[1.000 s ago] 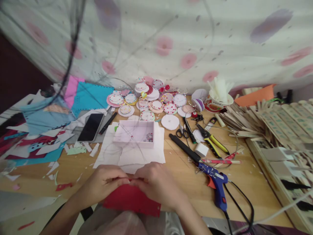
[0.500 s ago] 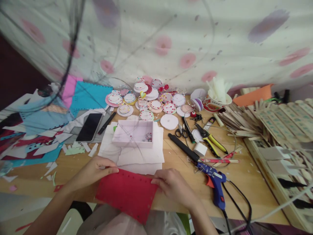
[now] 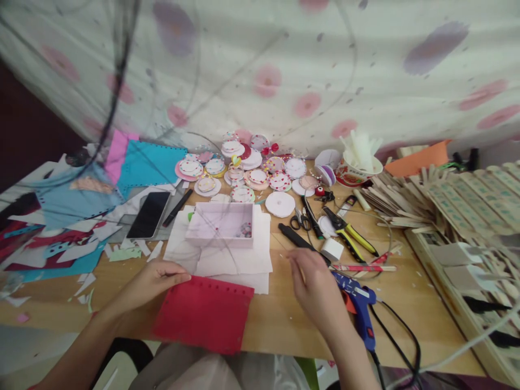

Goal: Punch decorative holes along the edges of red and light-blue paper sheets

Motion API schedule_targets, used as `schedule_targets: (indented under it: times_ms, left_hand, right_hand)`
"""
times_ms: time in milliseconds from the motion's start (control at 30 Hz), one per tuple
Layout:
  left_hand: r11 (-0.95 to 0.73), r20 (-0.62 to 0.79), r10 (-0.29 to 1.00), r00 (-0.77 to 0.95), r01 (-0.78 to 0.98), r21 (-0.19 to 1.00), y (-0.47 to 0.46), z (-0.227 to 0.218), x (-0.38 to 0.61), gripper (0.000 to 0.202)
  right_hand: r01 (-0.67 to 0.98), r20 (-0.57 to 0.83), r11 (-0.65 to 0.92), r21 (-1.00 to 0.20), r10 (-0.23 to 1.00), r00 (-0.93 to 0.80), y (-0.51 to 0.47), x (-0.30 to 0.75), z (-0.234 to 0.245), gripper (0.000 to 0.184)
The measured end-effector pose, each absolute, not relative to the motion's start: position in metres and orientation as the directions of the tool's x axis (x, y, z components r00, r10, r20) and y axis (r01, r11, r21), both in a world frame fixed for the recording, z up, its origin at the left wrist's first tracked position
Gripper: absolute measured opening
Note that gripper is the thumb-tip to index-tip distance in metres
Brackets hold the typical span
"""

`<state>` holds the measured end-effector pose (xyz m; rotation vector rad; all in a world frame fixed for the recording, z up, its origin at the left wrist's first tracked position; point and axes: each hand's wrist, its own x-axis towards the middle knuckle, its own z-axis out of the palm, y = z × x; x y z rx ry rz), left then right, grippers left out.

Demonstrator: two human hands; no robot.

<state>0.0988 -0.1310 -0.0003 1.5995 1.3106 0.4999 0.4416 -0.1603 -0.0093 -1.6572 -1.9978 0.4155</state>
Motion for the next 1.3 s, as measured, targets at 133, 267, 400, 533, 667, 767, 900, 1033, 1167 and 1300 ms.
schedule_targets:
  times_ms: [133,267,400,533,667,767,900,1033,1167,1300]
  left_hand:
    - [0.041,-0.27,0.897,0.349,0.544,0.838,-0.131,-0.003,0.102,0.034]
    - [-0.109,-0.13,0.959,0.25,0.754,0.647,-0.139,-0.003,0.106,0.03]
    - [-0.281,0.182,0.956,0.228,0.892,0.353,-0.154,-0.001,0.113,0.025]
    - [-0.455,0.182,0.891,0.417,0.817,0.354,-0.162,-0.009,0.133,0.027]
    - [-0.502,0.073,0.853,0.517,0.774,0.386,-0.15,-0.02,0.156,0.027]
    - [-0.423,0.007,0.869,0.494,0.737,0.527,-0.141,-0.019,0.166,0.029]
    - [-0.144,-0.084,0.927,0.365,0.555,0.819,-0.145,-0.011,0.166,0.019]
    - [0.091,-0.214,0.939,0.268,0.407,0.909,-0.157,-0.013,0.159,0.015]
    - [0.182,-0.281,0.934,0.219,0.384,0.905,-0.166,-0.016,0.151,0.016]
    - [0.144,-0.247,0.95,0.189,0.436,0.888,-0.169,-0.018,0.144,0.017]
  right_hand:
    - [0.998,-0.031,-0.06,-0.03,0.998,0.059,-0.128,0.457,-0.017,0.022]
    - [0.993,-0.139,-0.097,0.07,0.985,0.106,-0.101,0.451,-0.021,0.014]
    - [0.993,-0.131,-0.085,0.081,0.987,0.095,-0.089,0.441,-0.015,0.014]
    - [0.988,-0.049,-0.136,0.075,0.989,0.139,-0.1,0.447,0.005,0.017]
    - [0.941,0.214,-0.097,-0.325,0.961,0.174,-0.136,0.46,0.023,0.026]
    - [0.686,0.174,-0.075,-0.724,0.942,0.287,-0.172,0.46,0.022,0.029]
    - [0.328,-0.081,-0.181,-0.927,0.952,0.296,-0.207,0.446,0.004,0.03]
    - [0.117,-0.192,-0.219,-0.969,0.959,0.207,-0.218,0.429,-0.012,0.03]
    - [0.035,-0.16,-0.168,-0.985,0.973,0.169,-0.213,0.417,-0.01,0.025]
    - [0.088,-0.128,-0.14,-0.986,0.983,0.134,-0.206,0.412,-0.004,0.024]
